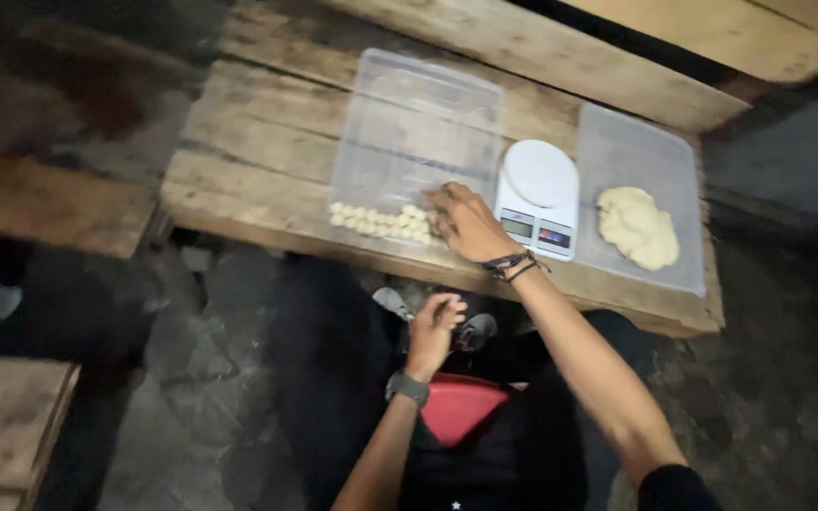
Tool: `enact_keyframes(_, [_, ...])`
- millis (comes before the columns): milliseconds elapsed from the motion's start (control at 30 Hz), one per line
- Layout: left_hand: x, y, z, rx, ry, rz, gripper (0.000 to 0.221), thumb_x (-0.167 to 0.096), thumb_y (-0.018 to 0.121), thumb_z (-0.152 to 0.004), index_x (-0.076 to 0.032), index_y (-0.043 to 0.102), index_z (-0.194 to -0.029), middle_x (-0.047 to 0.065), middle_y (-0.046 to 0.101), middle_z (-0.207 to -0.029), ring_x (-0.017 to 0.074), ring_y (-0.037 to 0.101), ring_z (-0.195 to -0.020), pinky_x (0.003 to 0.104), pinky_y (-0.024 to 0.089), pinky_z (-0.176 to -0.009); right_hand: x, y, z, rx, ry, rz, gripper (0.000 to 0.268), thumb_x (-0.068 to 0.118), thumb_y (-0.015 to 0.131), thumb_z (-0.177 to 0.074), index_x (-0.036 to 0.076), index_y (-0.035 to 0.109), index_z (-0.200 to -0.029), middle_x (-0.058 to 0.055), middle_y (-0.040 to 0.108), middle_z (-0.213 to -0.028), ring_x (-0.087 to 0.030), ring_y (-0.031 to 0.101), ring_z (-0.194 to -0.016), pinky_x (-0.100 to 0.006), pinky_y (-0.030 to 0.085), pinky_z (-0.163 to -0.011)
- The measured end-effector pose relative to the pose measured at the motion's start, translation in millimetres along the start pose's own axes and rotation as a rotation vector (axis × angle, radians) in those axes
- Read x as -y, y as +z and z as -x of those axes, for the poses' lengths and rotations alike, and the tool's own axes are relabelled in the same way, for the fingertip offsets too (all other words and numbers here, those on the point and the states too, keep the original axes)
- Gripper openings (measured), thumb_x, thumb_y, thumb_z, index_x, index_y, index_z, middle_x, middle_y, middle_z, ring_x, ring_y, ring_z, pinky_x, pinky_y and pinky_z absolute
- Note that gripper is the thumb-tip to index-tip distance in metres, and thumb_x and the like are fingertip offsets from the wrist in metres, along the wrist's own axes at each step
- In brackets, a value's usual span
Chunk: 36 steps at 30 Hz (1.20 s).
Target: Rolling small pieces of dough into balls and organizing them in a tray, occasionally weighing the dough on a digital scale.
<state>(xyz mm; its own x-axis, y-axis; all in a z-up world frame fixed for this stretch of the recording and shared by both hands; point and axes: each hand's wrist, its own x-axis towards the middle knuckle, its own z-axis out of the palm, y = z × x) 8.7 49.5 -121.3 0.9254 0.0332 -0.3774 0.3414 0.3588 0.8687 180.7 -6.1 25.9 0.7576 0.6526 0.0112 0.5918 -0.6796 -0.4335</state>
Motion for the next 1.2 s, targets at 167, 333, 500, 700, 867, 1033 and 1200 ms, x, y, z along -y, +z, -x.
enact_keyframes(167, [-6,-3,1,0.011,-0.047,-0.058,0.034,-0.030,0.058,-0.105,-0.006,0.066,-0.127,0.021,0.075,-0.118,0.0320,0.074,-0.105,0.040,0.058,-0.094,-82,-42,68,-0.407,0.275,-0.067,0.035,0.013,0.072,-0.093,0.004,0.070,-0.127,-0.018,0.068,-0.097,-0.041,0.067,-0.094,-0.048,0.054,-0.080])
enact_keyframes(333, [11,1,-4,0.050,-0.130,-0.078,0.040,-0.034,0.063,-0.103,-0.003,0.066,-0.129,0.023,0.073,-0.123,0.0338,0.072,-0.111,0.045,0.055,-0.101,-205,-86,159,-0.352,0.713,0.280,0.051,0.018,0.074,-0.090,0.002,0.061,-0.137,-0.029,0.070,-0.108,-0.050,0.069,-0.101,-0.062,0.054,-0.083])
enact_keyframes(500, [37,-7,-17,0.000,-0.113,-0.031,0.030,-0.020,0.062,-0.102,-0.001,0.069,-0.124,0.023,0.074,-0.114,0.0325,0.069,-0.107,0.046,0.055,-0.098,-225,-87,197,-0.109,0.934,0.565,0.058,0.030,0.076,-0.090,0.005,0.060,-0.140,-0.022,0.075,-0.106,-0.041,0.075,-0.097,-0.052,0.059,-0.080])
enact_keyframes(700, [17,-10,-5,-0.051,-0.197,-0.086,0.034,-0.019,0.055,-0.105,0.002,0.064,-0.130,0.025,0.071,-0.119,0.0343,0.068,-0.103,0.049,0.053,-0.097,-254,-69,206,-0.112,0.708,0.642,0.050,0.029,0.074,-0.095,-0.008,0.065,-0.128,-0.021,0.074,-0.109,-0.036,0.075,-0.096,-0.047,0.060,-0.084])
enact_keyframes(867, [27,-17,-12,-0.029,-0.239,-0.031,0.035,-0.015,0.048,-0.103,0.002,0.062,-0.130,0.020,0.073,-0.119,0.0253,0.069,-0.097,0.033,0.052,-0.086,-266,-73,208,-0.208,0.582,0.514,0.018,0.007,0.067,-0.080,-0.002,0.068,-0.095,-0.023,0.070,-0.095,-0.044,0.069,-0.079,-0.049,0.055,-0.075])
enact_keyframes(1033, [23,-17,-10,-0.035,-0.266,-0.061,0.037,-0.018,0.048,-0.104,0.003,0.061,-0.132,0.021,0.072,-0.122,0.0276,0.069,-0.101,0.034,0.053,-0.089,-262,-73,223,-0.612,0.608,-0.016,0.010,0.001,0.076,-0.082,0.002,0.066,-0.086,-0.010,0.063,-0.071,-0.028,0.060,-0.065,-0.038,0.050,-0.069])
enact_keyframes(1200, [17,-14,-8,-0.035,-0.252,-0.033,0.035,-0.018,0.048,-0.104,0.002,0.063,-0.129,0.020,0.073,-0.119,0.0251,0.069,-0.097,0.034,0.053,-0.088,-288,-66,234,-0.767,0.590,-0.499,0.011,0.002,0.078,-0.089,0.005,0.068,-0.084,0.003,0.053,-0.069,-0.007,0.041,-0.060,-0.021,0.035,-0.054])
